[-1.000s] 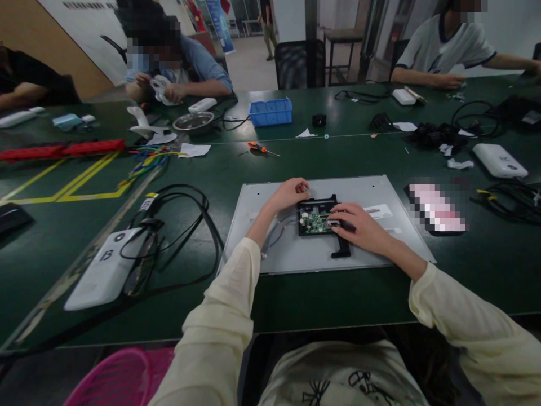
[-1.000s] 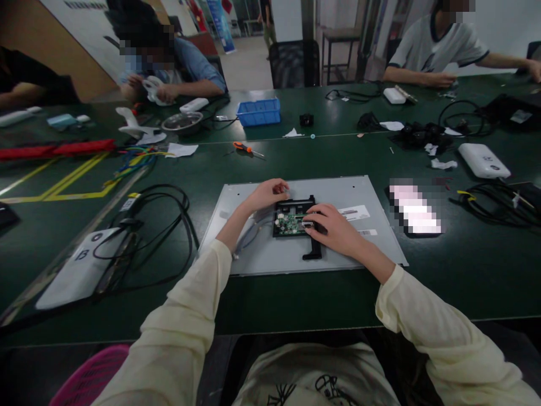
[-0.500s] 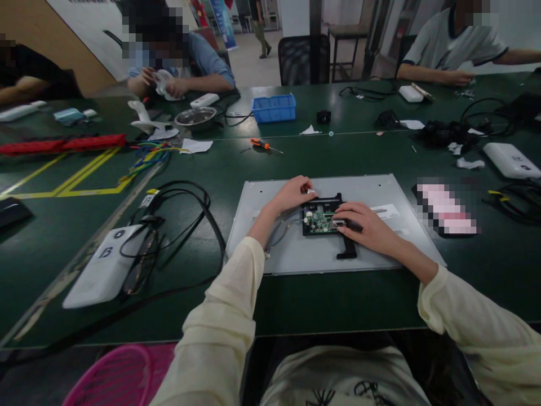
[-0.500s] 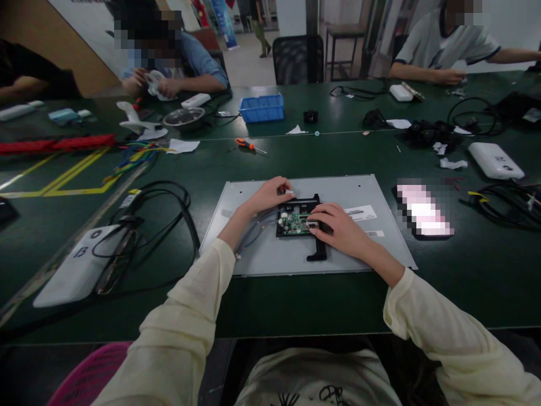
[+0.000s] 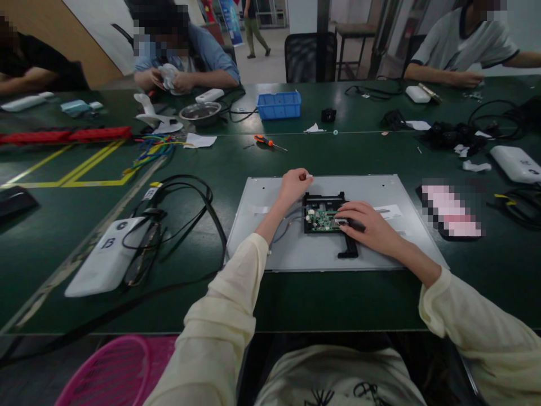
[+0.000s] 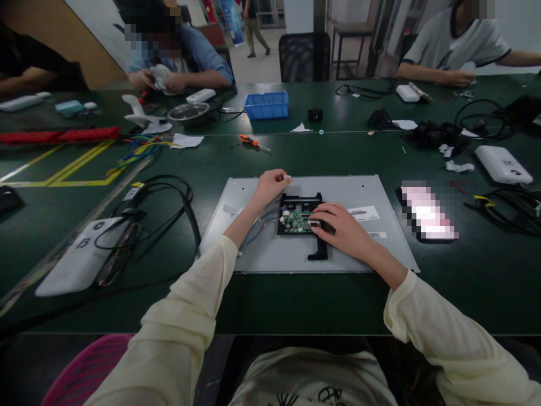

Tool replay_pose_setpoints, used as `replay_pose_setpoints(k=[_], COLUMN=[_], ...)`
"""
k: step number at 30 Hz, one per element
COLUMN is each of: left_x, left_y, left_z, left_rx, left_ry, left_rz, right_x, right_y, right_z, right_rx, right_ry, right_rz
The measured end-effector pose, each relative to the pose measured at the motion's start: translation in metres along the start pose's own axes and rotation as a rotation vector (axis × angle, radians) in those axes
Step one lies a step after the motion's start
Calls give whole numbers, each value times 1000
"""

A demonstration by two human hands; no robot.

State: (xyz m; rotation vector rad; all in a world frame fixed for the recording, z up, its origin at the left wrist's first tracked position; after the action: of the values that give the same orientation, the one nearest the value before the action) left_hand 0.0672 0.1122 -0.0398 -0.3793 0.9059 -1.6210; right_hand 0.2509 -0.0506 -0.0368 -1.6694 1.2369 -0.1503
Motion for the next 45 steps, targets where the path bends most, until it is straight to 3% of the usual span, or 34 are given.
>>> replay_pose_setpoints(k=[3,10,27,36,45], left_x=[-1,0,-2,-2,-9], left_y=[2,1,-12,-15,-38], left_z=[-4,-8,1,15,-3], left_rx=[-21,-89,-63,-8,-22], left_ry=[-49,8,42,145,44], left_rz=[44,46,152,-97,-262], right_x=[-1,0,-2,-3,-1], right_y=[0,1,-2,-1,-1], right_z=[0,2,-1,1,0], right_rx=[-1,3,10,19,44], right_ry=[1,-4,-11,-29,-24], right_rz=[-4,-10,-19,-8,-34])
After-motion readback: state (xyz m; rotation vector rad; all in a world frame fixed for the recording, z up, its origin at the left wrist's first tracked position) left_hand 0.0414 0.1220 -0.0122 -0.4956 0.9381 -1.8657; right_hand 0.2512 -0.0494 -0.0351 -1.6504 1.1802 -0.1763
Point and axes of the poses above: each hand's wrist, its own x-axis away from the middle knuckle, its own y-axis out of the palm, z = x × y, the point moved 4 cm from there along -x, towards the middle knuckle, and after that the axes turned 4 degrees about -y, right-handed, at the moved point
